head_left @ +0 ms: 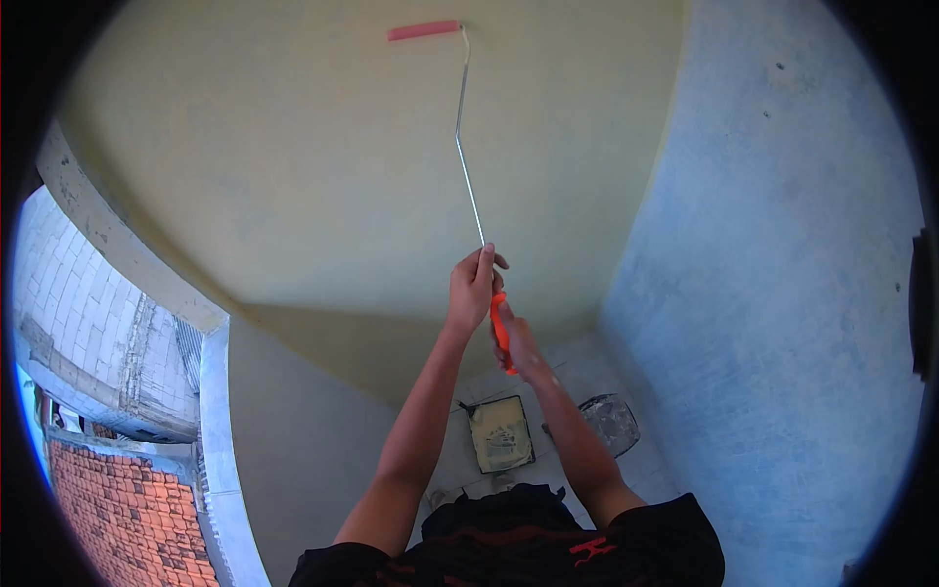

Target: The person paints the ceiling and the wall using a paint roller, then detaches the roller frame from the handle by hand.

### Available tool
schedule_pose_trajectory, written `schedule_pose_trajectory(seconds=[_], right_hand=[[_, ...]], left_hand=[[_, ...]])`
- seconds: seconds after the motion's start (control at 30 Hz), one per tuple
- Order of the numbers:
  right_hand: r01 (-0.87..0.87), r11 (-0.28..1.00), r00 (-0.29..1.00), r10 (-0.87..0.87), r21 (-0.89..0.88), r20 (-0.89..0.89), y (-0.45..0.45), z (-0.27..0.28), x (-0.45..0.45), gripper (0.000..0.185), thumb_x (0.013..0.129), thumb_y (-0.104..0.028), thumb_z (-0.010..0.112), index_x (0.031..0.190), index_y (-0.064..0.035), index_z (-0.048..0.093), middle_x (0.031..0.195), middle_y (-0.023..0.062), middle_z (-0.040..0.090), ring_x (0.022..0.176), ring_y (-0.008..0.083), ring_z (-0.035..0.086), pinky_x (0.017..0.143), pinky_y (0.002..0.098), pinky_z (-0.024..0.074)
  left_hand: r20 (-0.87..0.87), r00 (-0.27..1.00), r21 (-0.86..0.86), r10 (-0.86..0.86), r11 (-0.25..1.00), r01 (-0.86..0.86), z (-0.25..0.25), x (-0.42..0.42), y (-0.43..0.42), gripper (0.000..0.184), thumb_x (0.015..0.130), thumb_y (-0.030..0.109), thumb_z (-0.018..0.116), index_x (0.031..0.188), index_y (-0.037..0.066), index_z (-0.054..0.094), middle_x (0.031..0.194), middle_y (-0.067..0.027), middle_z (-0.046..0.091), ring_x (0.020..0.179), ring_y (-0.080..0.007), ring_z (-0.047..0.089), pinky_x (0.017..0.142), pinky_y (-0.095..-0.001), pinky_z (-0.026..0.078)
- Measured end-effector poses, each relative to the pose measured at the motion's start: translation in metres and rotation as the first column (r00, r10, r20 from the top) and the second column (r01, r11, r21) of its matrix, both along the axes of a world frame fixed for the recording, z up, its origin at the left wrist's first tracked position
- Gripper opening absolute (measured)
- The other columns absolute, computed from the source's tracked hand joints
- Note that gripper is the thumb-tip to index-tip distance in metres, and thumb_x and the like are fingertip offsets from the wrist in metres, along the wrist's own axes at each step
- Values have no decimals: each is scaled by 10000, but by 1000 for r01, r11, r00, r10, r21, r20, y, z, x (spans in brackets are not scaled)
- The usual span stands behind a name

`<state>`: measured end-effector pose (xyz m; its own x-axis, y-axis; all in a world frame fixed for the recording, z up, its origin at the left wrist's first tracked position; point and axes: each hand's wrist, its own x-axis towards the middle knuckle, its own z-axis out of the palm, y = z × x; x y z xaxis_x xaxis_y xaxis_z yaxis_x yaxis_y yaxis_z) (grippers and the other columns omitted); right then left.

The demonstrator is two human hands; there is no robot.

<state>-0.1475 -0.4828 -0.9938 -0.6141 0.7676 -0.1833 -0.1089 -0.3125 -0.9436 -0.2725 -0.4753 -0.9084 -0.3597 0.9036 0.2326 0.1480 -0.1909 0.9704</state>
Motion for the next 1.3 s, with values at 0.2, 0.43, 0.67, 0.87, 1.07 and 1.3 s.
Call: schedule_pose_trajectory(seconds=[0.2, 0.43, 0.67, 0.87, 1.07, 1.3], right_hand=[[31, 999, 979, -28, -13, 202, -35, -91, 50, 712, 969, -747, 356, 686, -114, 517, 515, 2, 483, 403, 136, 484, 394, 297, 369], [71, 961, 954, 12, -266, 300, -126, -195, 94, 704, 930, -761, 457, 647, -118, 505, 510, -2, 449, 376, 144, 449, 367, 316, 348], [45, 992, 975, -68, 114, 213, -24, -78, 59, 734, 960, -759, 363, 643, -113, 504, 484, 13, 474, 383, 144, 476, 384, 311, 365], [8, 998, 982, -19, 56, 190, 3, -4, 56, 739, 964, -764, 335, 587, -137, 440, 457, 9, 437, 364, 141, 455, 375, 305, 356], [58, 997, 919, -32, -55, 393, -89, -170, 92, 754, 940, -785, 368, 610, -122, 506, 495, 7, 466, 385, 137, 464, 384, 310, 360], [74, 985, 942, -17, -157, 335, -106, -211, 106, 729, 910, -787, 460, 629, -117, 514, 528, -17, 465, 409, 126, 462, 386, 310, 349]], left_hand=[[-28, 999, -91, 20, 996, -23, -117, 33, -26, 522, 1085, 420, 417, 841, 12, 633, 598, -32, 574, 531, -98, 533, 506, -279, 432], [30, 1000, -342, 3, 940, 7, -252, 70, -106, 558, 1081, 435, 414, 760, 22, 608, 605, -46, 594, 546, -123, 577, 528, -307, 463], [-3, 999, -65, 39, 997, -39, -103, 43, -15, 543, 1077, 412, 435, 777, -9, 603, 601, -59, 577, 540, -129, 560, 532, -320, 471], [177, 981, -86, -84, 991, 100, -18, 36, -3, 543, 1082, 439, 411, 776, 23, 578, 598, -44, 563, 517, -102, 518, 471, -284, 415], [94, 995, -303, -26, 952, 53, -228, 63, -69, 562, 1073, 489, 411, 744, 53, 542, 648, -42, 584, 541, -102, 531, 461, -285, 422], [158, 987, -364, 1, 930, 57, -251, 76, -87, 569, 1069, 500, 413, 759, 43, 549, 649, -44, 587, 546, -108, 556, 467, -298, 436]])
